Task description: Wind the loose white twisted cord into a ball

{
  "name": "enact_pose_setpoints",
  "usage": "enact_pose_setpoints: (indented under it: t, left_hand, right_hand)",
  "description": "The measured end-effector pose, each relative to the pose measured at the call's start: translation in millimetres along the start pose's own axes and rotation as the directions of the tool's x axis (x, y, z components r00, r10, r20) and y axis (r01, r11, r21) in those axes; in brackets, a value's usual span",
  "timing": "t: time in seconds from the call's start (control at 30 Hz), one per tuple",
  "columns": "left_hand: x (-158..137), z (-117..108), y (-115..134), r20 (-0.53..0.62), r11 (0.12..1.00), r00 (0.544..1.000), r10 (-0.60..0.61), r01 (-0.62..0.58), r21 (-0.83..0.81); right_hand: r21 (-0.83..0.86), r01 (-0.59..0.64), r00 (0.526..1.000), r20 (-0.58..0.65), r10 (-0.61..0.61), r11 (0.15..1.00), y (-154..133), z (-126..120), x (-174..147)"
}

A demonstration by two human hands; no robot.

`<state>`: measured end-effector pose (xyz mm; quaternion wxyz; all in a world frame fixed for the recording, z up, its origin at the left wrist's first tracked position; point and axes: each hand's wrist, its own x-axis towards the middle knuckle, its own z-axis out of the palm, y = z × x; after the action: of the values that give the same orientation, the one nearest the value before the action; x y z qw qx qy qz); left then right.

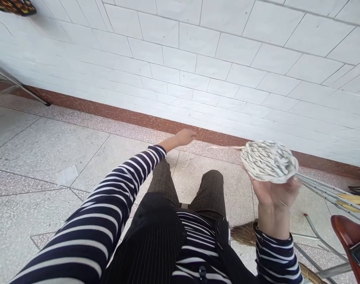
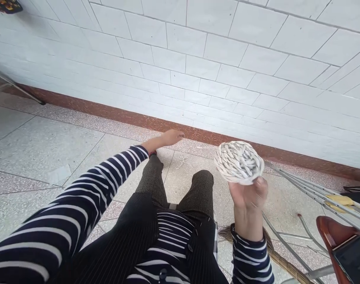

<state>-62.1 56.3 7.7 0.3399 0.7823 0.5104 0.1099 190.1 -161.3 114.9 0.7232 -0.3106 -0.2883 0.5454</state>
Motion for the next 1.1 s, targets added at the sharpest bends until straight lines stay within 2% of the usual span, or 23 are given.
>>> enact_pose_setpoints:
  t: [0.1, 0.17, 0.23, 0.3, 0.4, 0.53, 0.67, 0.73, 0.83, 0.97, 1.1]
  left_hand:
    - [-21.8, 45.9, 5.7, 0.008, 0.952, 0.996, 0.089, -0.082, -0.295]
    - [-33.6, 69.2, 16.3, -0.035, 0.858, 0.991, 0.128, -0.128, -0.497]
    - [-40.7, 83.4, 27.4, -0.104, 0.742, 0.979, 0.177, -0.202, -0.639]
    - [-43.6, 88.7, 36.0, -0.188, 0.649, 0.96, 0.207, -0.278, -0.708]
    - [-44.8, 87.0, 42.2, -0.264, 0.601, 0.951, 0.161, -0.306, -0.738]
    - [-53.0, 82.8, 44.0, -0.212, 0.554, 0.97, 0.121, -0.243, -0.796]
    - [-67.3, 80.0, 46.7, -0.14, 0.503, 0.979, 0.145, -0.195, -0.842]
    - [-72.8, 78.8, 48.1, -0.092, 0.521, 0.984, 0.152, -0.159, -0.838]
    - [-78.7, 76.4, 48.0, -0.078, 0.615, 0.985, 0.157, -0.159, -0.772]
    - [-86.3, 71.6, 41.7, -0.134, 0.786, 0.977, 0.164, -0.212, -0.58]
    - [-89.1, 70.5, 32.5, -0.189, 0.903, 0.979, 0.081, -0.152, -0.402]
  right_hand:
    - [0.016, -0.122, 0.991, -0.049, 0.122, 0.992, 26.9, -0.5, 22.5]
    - [0.04, -0.202, 0.974, -0.1, 0.205, 0.979, 47.1, -0.7, 36.5]
    - [0.063, -0.26, 0.956, -0.126, 0.266, 0.964, 63.4, 0.1, 45.9]
    - [0.073, -0.295, 0.947, -0.11, 0.302, 0.953, 73.0, 1.8, 49.8]
    - [0.059, -0.315, 0.947, -0.049, 0.318, 0.947, 76.4, 3.1, 48.7]
    - [0.037, -0.311, 0.95, -0.014, 0.312, 0.95, 73.7, -1.7, 44.9]
    - [0.066, -0.311, 0.948, -0.045, 0.314, 0.948, 74.5, -11.8, 41.9]
    - [0.083, -0.328, 0.942, -0.051, 0.333, 0.941, 77.0, -17.9, 39.4]
    - [0.099, -0.366, 0.927, -0.045, 0.371, 0.925, 81.2, -27.4, 34.2]
    - [0.069, -0.366, 0.926, -0.067, 0.37, 0.928, 84.7, -38.1, 27.0]
    - [0.038, -0.369, 0.929, -0.023, 0.37, 0.928, 88.2, -42.0, 20.0]
